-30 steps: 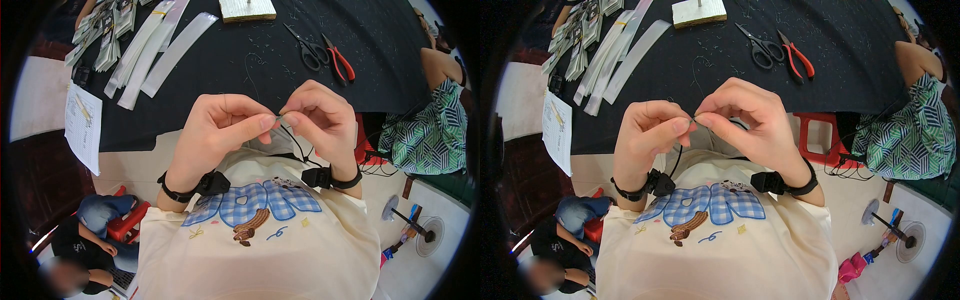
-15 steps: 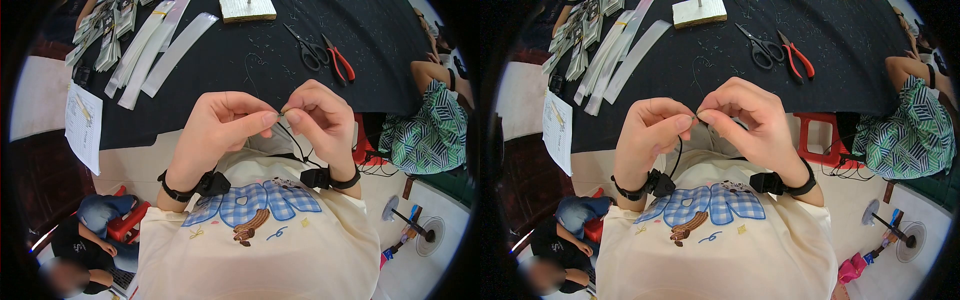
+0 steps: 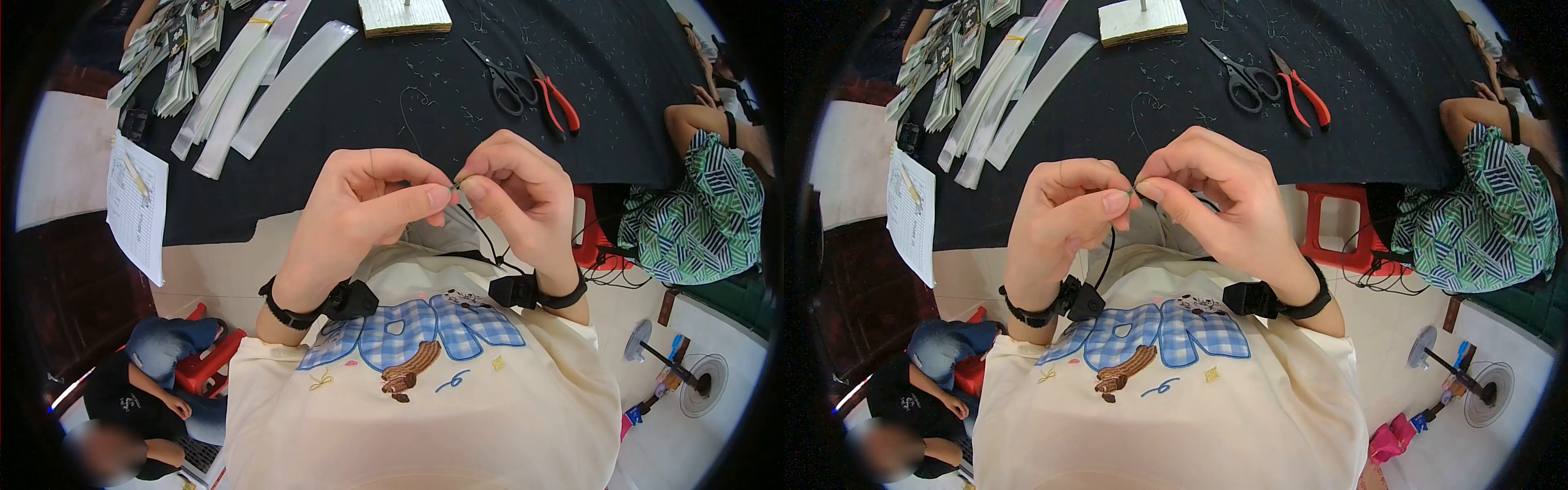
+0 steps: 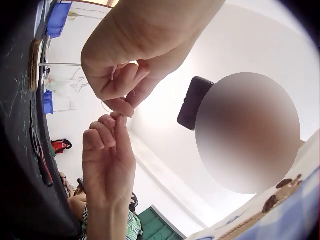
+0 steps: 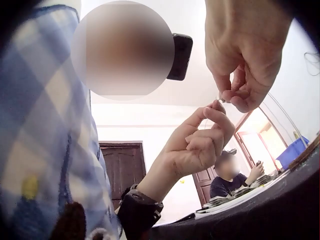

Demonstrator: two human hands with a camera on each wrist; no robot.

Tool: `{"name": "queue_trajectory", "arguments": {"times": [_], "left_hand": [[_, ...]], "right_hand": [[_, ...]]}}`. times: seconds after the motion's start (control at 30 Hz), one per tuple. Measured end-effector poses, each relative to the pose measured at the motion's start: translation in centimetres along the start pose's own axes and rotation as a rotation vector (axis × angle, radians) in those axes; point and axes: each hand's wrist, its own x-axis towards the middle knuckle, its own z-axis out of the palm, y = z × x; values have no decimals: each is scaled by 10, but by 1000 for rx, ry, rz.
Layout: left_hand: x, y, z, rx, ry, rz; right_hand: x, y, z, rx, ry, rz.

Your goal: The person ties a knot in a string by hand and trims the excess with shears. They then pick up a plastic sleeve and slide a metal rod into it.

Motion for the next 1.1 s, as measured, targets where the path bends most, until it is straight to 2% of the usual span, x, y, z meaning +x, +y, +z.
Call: {"name": "queue_trajectory", "arguments": {"times": [0.33, 0.63, 0.7, 0.77, 0.8, 0.87, 0.9, 0.93, 0.97, 1.0, 1.03, 1.1], "left_hand": [[3, -3, 1, -83, -3, 12], [9, -7, -1, -11, 39, 78], [11, -5, -2, -19, 38, 99], [13, -2, -3, -32, 76, 94], [16, -2, -2, -34, 71, 106], [20, -4, 2, 138, 215, 348], [22, -6, 1, 136, 215, 357], [26, -10, 0, 238, 266, 462], [27, -11, 0, 341, 317, 563], [27, -11, 1, 338, 319, 570], [27, -10, 2, 413, 357, 612], [27, -8, 3, 488, 403, 655]], "right_hand": [[2, 3, 0, 111, 4, 58], [7, 3, -4, 142, -25, 112], [9, 4, -8, 109, -8, 87], [13, 5, -15, 46, 139, 139], [17, 7, -21, -90, 211, 143], [29, 14, -36, -562, 290, 89], [35, 19, -42, -791, 308, 44], [39, 31, -48, -794, 307, 37], [41, 46, -53, -1030, 315, -34], [42, 55, -56, -1265, 321, -110], [44, 57, -57, -1267, 319, -120], [47, 58, -56, -1245, 275, 146]]}}
